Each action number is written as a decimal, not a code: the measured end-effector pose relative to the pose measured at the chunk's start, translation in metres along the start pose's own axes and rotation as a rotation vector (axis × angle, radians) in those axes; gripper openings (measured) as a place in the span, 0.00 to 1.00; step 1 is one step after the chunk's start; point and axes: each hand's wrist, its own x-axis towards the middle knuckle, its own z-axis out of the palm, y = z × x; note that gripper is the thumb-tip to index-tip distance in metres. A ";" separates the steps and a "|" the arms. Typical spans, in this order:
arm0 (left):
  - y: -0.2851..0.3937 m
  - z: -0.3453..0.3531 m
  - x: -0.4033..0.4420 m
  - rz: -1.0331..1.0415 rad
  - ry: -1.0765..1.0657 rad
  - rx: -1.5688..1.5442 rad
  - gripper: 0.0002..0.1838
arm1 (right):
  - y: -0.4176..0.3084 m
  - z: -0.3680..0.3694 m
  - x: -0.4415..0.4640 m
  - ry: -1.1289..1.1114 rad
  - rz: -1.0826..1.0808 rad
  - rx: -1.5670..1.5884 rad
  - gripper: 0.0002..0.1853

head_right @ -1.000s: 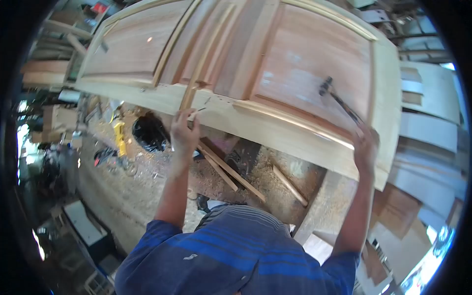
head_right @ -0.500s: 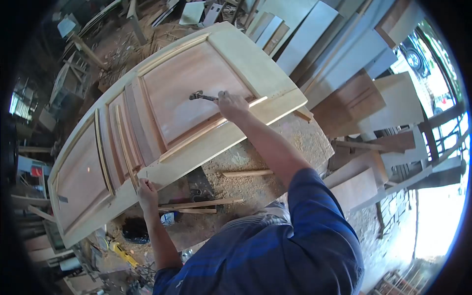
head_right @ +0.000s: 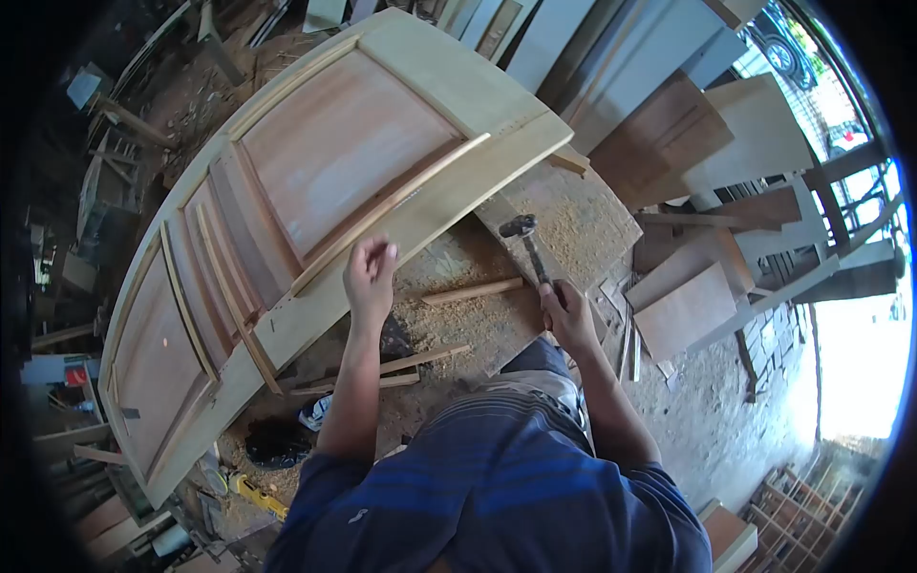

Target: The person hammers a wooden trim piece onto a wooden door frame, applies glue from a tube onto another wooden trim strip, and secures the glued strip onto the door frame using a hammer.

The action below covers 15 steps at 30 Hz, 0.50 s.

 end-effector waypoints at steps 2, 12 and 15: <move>0.005 0.035 0.034 0.065 -0.015 -0.014 0.14 | -0.004 -0.009 -0.012 0.007 -0.039 -0.031 0.17; -0.020 0.142 0.186 0.142 -0.087 0.258 0.10 | -0.004 -0.041 0.047 -0.005 -0.024 -0.014 0.15; -0.023 0.146 0.203 0.183 -0.120 0.267 0.10 | -0.002 -0.053 0.067 -0.025 -0.016 0.015 0.22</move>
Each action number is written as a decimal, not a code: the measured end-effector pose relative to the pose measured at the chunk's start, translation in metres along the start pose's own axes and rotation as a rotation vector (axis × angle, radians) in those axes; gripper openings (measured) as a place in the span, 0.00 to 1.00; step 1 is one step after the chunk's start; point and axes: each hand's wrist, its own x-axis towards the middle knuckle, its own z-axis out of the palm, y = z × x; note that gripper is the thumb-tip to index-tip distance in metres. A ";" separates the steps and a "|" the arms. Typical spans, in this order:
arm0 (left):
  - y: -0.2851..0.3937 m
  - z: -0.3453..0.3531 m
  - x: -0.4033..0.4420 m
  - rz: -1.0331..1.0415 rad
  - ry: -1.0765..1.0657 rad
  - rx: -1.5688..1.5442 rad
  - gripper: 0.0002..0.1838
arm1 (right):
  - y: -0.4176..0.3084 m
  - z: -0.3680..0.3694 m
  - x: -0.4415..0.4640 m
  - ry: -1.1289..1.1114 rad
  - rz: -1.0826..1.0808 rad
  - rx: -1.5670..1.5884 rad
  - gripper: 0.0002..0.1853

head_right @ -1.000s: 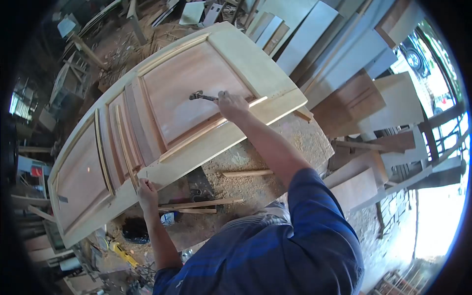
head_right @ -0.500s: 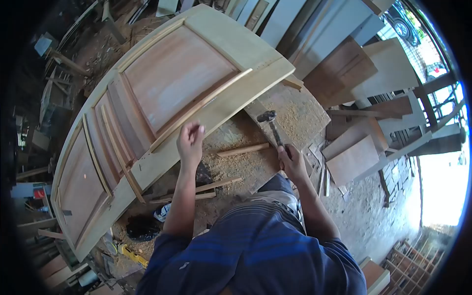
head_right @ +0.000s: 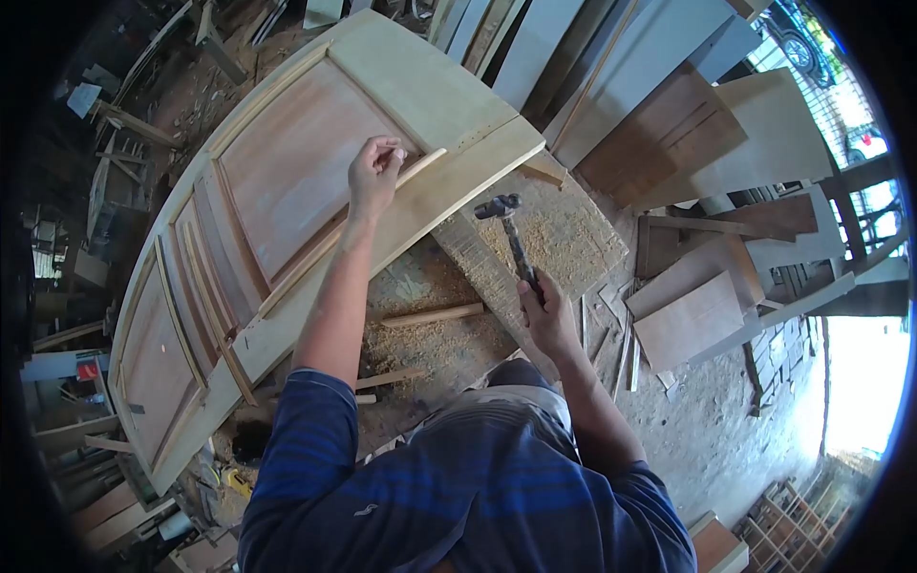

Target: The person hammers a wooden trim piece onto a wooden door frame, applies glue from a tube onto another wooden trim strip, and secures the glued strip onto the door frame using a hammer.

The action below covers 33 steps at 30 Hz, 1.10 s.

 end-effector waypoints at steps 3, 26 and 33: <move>-0.013 -0.001 0.009 -0.073 -0.071 0.051 0.11 | -0.007 -0.010 0.016 -0.025 -0.008 0.003 0.21; -0.013 0.004 0.002 -0.163 -0.103 0.109 0.11 | -0.059 0.019 0.130 -0.050 -0.188 -0.185 0.22; -0.004 0.003 0.000 -0.193 -0.109 0.117 0.13 | -0.074 0.028 0.137 -0.020 -0.277 -0.289 0.21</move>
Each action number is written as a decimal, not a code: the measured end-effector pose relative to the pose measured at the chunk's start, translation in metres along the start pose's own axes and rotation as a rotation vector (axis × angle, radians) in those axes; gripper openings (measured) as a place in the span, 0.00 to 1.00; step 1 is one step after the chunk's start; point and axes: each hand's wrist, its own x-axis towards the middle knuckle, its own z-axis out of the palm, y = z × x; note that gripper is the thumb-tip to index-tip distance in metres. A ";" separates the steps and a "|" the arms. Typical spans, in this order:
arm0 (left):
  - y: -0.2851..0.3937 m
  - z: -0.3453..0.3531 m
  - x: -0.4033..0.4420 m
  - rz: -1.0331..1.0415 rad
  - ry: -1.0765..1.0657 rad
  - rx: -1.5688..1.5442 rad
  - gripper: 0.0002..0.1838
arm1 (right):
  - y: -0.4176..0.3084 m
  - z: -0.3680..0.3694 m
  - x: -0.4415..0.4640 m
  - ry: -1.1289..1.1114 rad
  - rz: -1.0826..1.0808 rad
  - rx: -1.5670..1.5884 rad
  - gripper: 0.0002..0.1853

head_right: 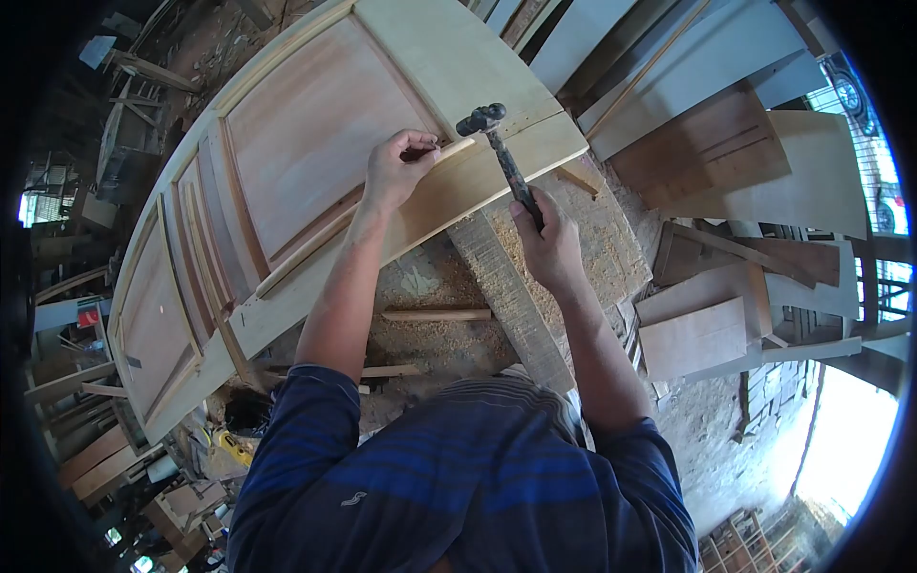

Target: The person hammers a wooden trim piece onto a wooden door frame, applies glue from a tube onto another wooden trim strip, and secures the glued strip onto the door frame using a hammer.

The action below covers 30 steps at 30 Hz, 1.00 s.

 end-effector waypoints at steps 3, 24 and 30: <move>0.002 0.000 -0.001 0.032 0.017 -0.005 0.15 | -0.012 -0.001 0.002 0.008 -0.048 -0.101 0.20; 0.000 0.003 -0.003 0.081 0.045 0.036 0.21 | -0.053 -0.001 0.002 0.017 -0.364 -0.655 0.31; -0.004 0.003 -0.001 0.114 0.055 0.065 0.20 | -0.052 0.000 0.002 0.144 -0.541 -0.561 0.32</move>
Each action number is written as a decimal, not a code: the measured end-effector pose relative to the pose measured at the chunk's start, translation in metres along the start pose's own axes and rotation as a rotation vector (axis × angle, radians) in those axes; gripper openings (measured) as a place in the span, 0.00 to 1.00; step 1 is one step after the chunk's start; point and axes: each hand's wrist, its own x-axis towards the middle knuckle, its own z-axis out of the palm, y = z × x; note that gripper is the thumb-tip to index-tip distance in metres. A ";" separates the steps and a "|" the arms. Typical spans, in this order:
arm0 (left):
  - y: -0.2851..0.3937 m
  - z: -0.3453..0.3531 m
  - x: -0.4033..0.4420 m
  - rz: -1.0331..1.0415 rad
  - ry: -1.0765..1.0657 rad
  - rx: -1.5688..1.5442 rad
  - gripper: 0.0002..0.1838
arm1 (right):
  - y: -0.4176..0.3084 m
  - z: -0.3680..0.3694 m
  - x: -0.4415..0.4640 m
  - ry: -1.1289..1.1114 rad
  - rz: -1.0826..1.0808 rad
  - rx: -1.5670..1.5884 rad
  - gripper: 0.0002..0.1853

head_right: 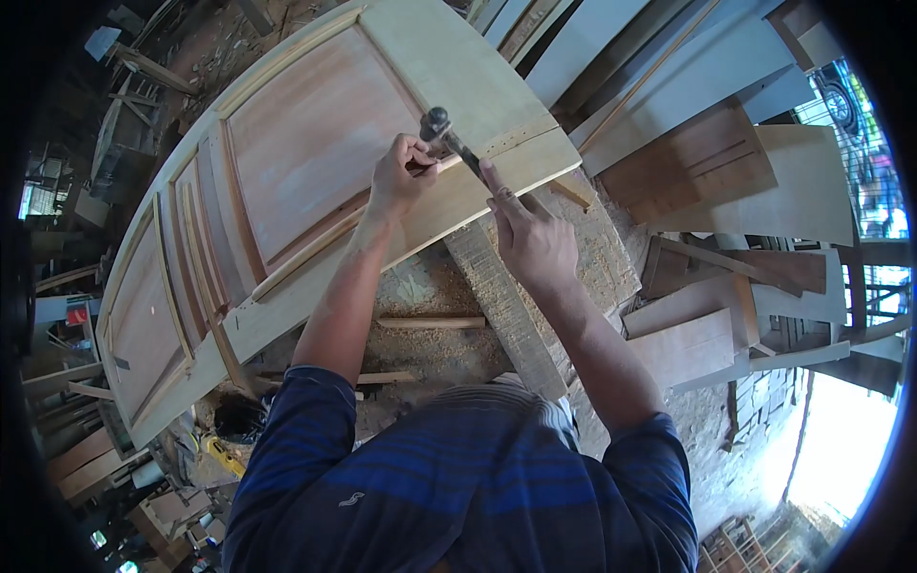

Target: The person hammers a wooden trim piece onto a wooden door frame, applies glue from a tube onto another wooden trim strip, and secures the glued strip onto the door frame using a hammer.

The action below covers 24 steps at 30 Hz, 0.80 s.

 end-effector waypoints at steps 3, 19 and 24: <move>0.001 0.001 -0.004 -0.011 0.004 -0.045 0.20 | 0.002 -0.003 0.002 -0.112 0.014 -0.107 0.31; -0.002 0.002 -0.001 0.055 -0.001 -0.024 0.19 | -0.006 -0.010 0.009 -0.084 0.066 -0.008 0.29; 0.000 0.003 0.000 0.022 0.006 -0.054 0.20 | 0.008 0.005 0.001 -0.102 0.018 -0.041 0.27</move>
